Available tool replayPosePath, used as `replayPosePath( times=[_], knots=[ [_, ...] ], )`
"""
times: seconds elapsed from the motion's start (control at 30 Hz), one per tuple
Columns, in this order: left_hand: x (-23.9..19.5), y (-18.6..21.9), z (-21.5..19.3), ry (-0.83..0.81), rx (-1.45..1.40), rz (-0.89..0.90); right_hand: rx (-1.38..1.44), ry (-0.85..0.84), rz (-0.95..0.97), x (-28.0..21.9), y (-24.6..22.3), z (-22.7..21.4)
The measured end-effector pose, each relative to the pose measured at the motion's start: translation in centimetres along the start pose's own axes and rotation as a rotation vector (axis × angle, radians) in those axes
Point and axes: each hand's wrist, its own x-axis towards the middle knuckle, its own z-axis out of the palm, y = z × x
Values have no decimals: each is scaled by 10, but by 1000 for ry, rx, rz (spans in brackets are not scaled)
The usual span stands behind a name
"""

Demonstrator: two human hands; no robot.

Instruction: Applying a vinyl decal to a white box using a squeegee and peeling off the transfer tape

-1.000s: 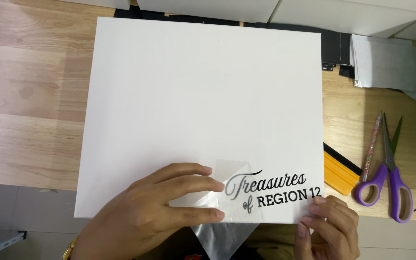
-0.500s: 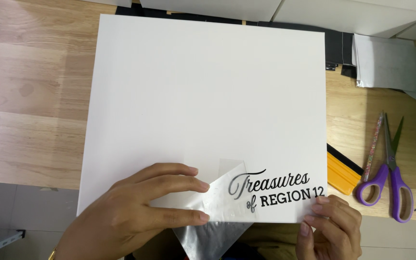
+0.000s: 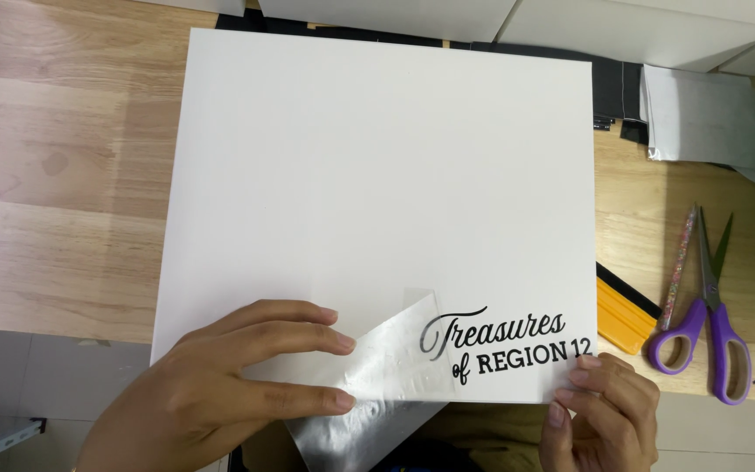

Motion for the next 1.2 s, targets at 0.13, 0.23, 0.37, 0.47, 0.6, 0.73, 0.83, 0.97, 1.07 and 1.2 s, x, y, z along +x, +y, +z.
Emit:
replayPosePath(
  times=[0.13,0.23,0.37,0.47,0.6,0.73,0.83,0.97,1.07,1.2],
  knots=[
    [-6,1,-4,-7,-38,-19,0,2,-8,-1,2,0],
    [-12,-3,-6,4,-10,-4,23,19,-5,0,1,3],
    [-16,-3,-9,13,-21,18,26,34,-17,1,0,4],
    [-20,-3,-11,16,-59,5,20,30,-15,0,1,4],
    [-24,-1,-14,26,-39,-10,33,47,-33,-1,4,5],
    [-29,-1,-16,34,-43,-13,13,27,-38,2,-1,4],
    [-30,6,-20,28,-48,-55,8,31,-42,2,0,4],
    [-34,4,-19,36,-46,-57,10,3,-32,5,-5,3],
    [-39,0,-19,21,-46,-14,18,33,-29,8,-8,5],
    [-43,2,-21,12,-29,-11,19,19,-41,8,-7,3]
  ],
)
